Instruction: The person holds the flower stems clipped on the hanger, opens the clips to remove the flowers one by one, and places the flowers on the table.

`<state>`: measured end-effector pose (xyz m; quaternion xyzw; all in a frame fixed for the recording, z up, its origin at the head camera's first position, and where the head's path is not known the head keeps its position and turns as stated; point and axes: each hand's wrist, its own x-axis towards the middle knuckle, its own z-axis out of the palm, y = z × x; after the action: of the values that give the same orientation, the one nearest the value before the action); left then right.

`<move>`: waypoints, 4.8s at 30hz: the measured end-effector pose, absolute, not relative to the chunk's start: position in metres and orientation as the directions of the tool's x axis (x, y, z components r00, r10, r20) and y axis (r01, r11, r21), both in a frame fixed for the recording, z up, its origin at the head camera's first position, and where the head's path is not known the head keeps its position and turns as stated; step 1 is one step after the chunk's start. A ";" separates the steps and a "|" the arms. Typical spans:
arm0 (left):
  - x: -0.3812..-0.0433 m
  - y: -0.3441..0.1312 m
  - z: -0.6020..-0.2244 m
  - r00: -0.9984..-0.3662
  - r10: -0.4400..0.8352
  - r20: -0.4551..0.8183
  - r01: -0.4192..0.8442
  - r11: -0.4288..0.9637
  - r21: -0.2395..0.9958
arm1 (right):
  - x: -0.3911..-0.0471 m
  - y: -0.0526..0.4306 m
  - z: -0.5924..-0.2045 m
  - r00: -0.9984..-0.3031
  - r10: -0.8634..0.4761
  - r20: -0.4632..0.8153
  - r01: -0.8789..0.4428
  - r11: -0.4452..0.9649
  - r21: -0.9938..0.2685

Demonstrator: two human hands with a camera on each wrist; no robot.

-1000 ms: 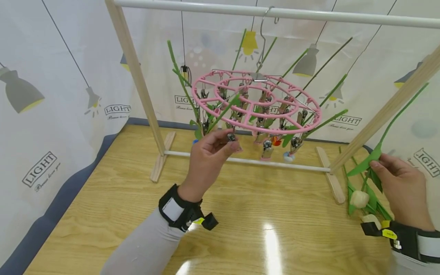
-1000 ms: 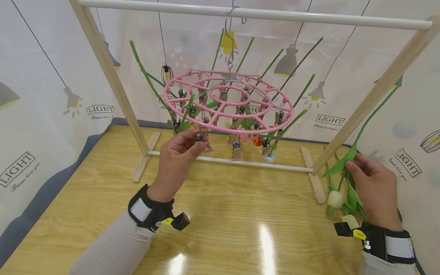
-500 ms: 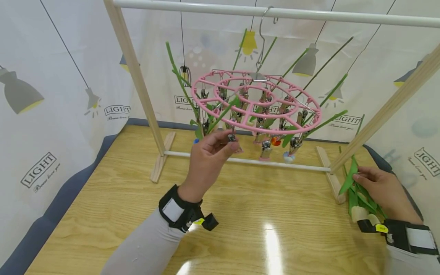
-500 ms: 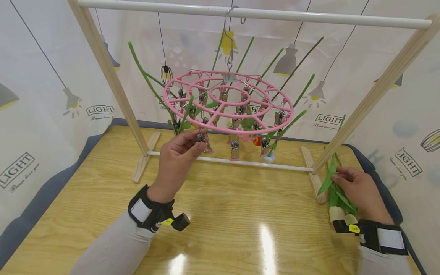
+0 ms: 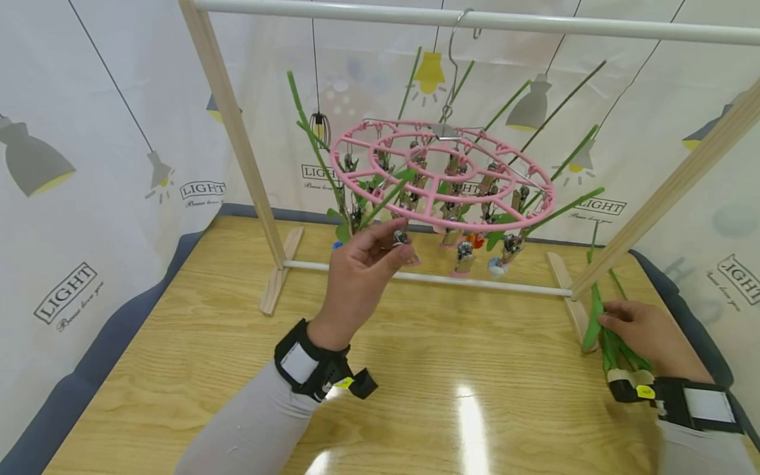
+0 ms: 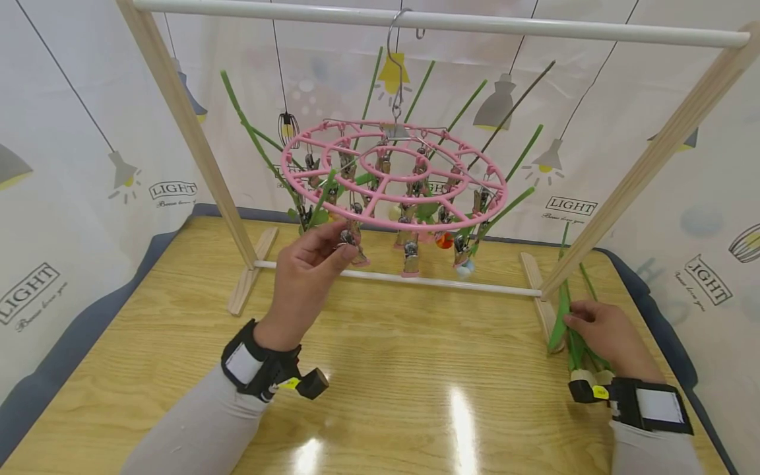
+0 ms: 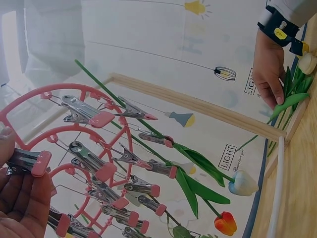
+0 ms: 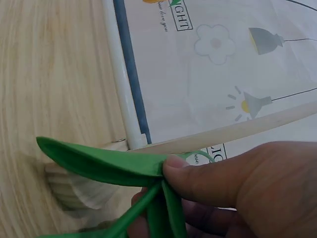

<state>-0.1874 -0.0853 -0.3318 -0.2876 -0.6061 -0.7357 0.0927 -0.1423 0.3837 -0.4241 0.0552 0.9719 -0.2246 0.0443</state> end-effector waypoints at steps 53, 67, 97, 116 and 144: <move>-0.181 -0.093 -0.318 -0.492 -0.045 0.869 0.869 0.029 0.494 | -0.123 0.149 -0.372 -0.890 -0.347 0.296 -0.456 0.701 -0.549; -0.183 -0.100 -0.314 -0.552 -0.058 0.832 0.833 -0.011 0.553 | -0.145 0.050 -0.349 -0.846 -0.158 0.510 -0.531 0.345 -0.774; -0.183 -0.098 -0.318 -0.643 0.068 0.763 0.766 0.050 0.641 | -0.148 0.044 -0.343 -0.846 -0.111 0.521 -0.530 0.271 -0.804; -0.177 -0.093 -0.321 -0.769 0.346 0.538 0.519 -0.154 0.841 | -0.143 0.050 -0.343 -0.838 -0.173 0.517 -0.545 0.281 -0.790; -0.177 -0.093 -0.322 -0.778 0.327 0.536 0.498 -0.200 0.844 | -0.142 0.053 -0.345 -0.847 -0.201 0.492 -0.532 0.350 -0.771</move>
<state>-0.1774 -0.0929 -0.3218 -0.3274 -0.6295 -0.7020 0.0608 -0.1419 0.0526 -0.3446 -0.2273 0.8063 -0.5227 -0.1579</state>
